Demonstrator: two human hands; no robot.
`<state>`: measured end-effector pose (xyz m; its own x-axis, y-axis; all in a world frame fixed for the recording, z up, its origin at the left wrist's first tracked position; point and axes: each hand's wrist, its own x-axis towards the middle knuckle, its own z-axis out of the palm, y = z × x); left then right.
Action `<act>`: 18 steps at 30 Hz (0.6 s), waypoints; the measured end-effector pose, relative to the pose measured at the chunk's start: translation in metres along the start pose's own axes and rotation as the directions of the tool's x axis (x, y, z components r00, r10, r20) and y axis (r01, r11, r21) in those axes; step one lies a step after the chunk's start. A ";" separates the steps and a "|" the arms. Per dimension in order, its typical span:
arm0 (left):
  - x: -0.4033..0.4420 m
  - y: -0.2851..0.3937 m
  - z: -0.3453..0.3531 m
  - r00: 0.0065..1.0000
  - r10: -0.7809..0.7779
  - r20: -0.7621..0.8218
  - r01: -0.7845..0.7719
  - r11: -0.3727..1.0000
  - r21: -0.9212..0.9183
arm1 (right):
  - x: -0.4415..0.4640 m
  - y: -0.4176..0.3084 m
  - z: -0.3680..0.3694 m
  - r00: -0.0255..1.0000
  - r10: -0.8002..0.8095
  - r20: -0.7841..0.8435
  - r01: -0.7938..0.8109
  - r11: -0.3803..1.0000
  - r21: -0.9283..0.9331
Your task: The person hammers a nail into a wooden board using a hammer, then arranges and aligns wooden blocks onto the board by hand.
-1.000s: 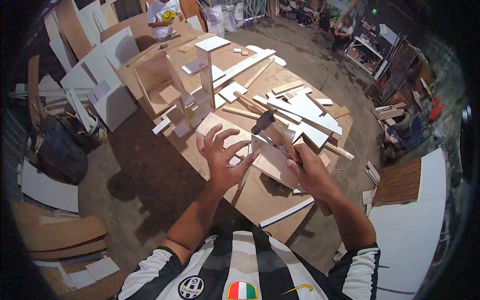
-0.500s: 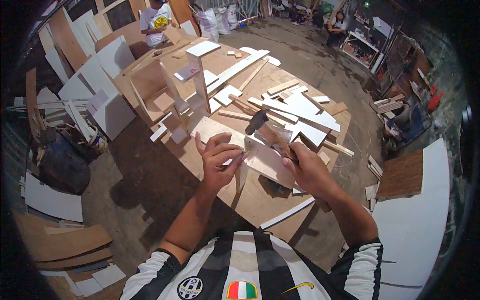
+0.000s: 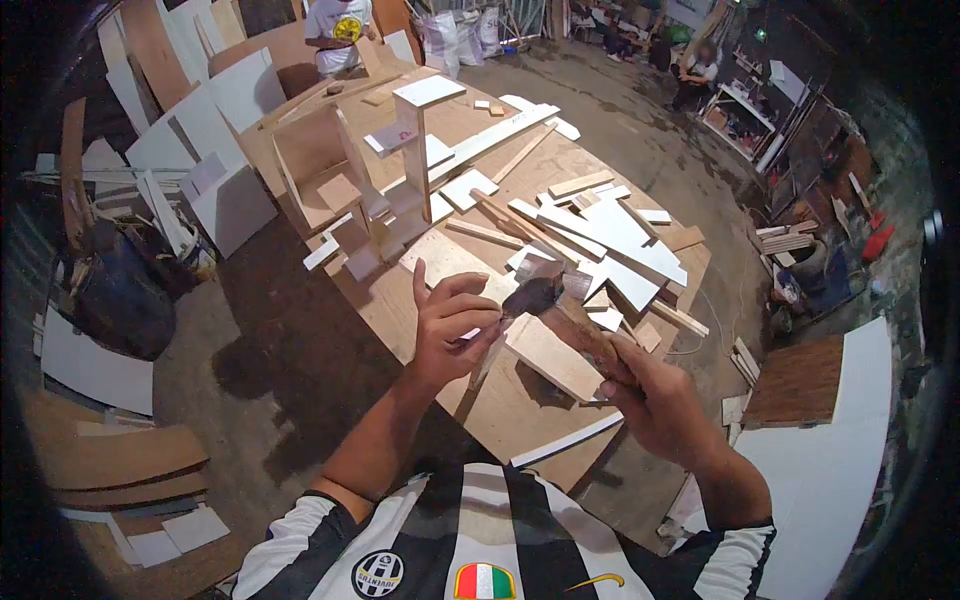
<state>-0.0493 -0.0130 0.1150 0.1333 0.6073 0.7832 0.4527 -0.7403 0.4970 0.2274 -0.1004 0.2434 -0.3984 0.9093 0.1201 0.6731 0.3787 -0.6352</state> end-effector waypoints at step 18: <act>0.003 -0.001 -0.004 0.999 0.006 0.039 -0.005 1.000 -0.016 | 0.002 0.000 -0.004 0.991 -0.136 -0.003 0.134 0.979 -0.152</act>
<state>-0.0528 -0.0114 0.1184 0.1700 0.6137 0.7710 0.4379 -0.7480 0.4988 0.2290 -0.0978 0.2464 -0.4847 0.8496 0.2077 0.7003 0.5193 -0.4899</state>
